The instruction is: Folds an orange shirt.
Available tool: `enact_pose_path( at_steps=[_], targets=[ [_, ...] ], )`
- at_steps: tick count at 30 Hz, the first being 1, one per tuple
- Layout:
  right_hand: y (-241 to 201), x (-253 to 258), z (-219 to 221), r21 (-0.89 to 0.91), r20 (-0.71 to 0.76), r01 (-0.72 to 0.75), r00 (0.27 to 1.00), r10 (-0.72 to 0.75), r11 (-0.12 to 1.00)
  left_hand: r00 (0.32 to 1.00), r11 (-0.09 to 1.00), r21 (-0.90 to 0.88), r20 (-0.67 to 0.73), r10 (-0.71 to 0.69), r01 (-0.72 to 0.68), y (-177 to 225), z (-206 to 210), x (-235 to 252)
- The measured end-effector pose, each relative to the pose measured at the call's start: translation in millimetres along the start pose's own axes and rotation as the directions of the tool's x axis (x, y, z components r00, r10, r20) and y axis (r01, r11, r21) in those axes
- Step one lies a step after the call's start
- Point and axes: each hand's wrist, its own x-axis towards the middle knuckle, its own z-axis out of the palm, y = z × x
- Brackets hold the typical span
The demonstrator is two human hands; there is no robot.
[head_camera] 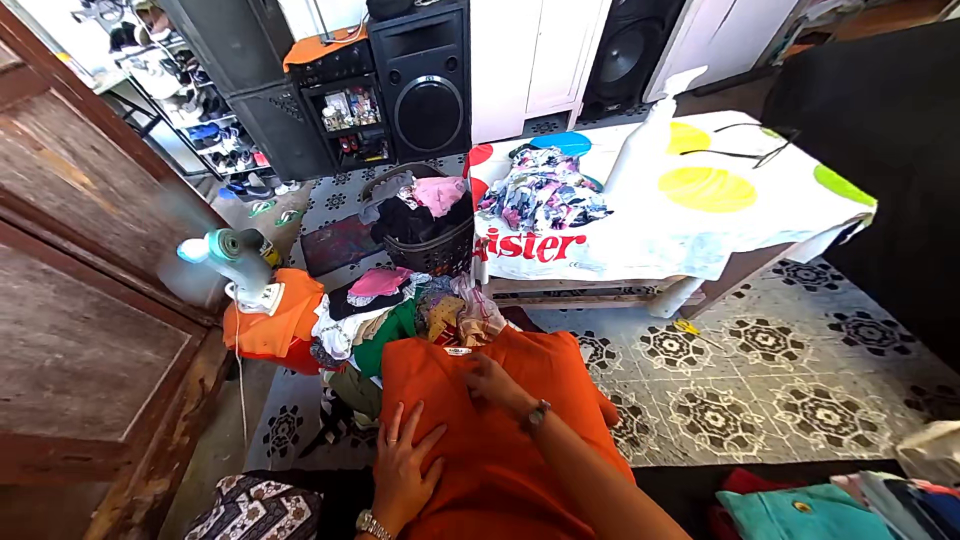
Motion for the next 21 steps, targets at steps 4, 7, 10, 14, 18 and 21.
enact_pose_path(
  at_steps=[4, 7, 10, 14, 18, 21],
  targets=[
    [-11, 23, 14, 0.188, -0.071, 0.063, 0.996, -0.05, 0.98, 1.0, 1.0, -0.019, 0.003, -0.016, 0.016, 0, 0, 0],
    [-8, 32, 17, -0.034, -0.12, 0.156, 0.98, -0.159, 0.987, 1.0, 0.999, -0.027, 0.009, -0.024, 0.024, -1, 0, -1],
    [-7, 24, 15, -0.356, -0.13, 0.153, 0.969, -0.211, 0.922, 1.0, 0.999, -0.025, 0.01, -0.02, 0.02, -2, 0, -2],
    [5, 8, 10, -0.576, -0.14, 0.158, 0.948, -0.287, 0.802, 1.0, 0.999, -0.036, 0.005, -0.005, 0.005, -2, 1, -3],
    [30, -17, -17, -0.815, -0.121, 0.164, 0.89, -0.439, 0.556, 1.0, 0.999, -0.048, 0.012, -0.015, 0.016, -1, -1, -4],
    [53, -40, -43, -0.877, -0.147, 0.16, 0.809, -0.569, 0.453, 1.0, 0.999, -0.035, 0.003, -0.013, 0.013, 0, 0, -5]
  ],
)
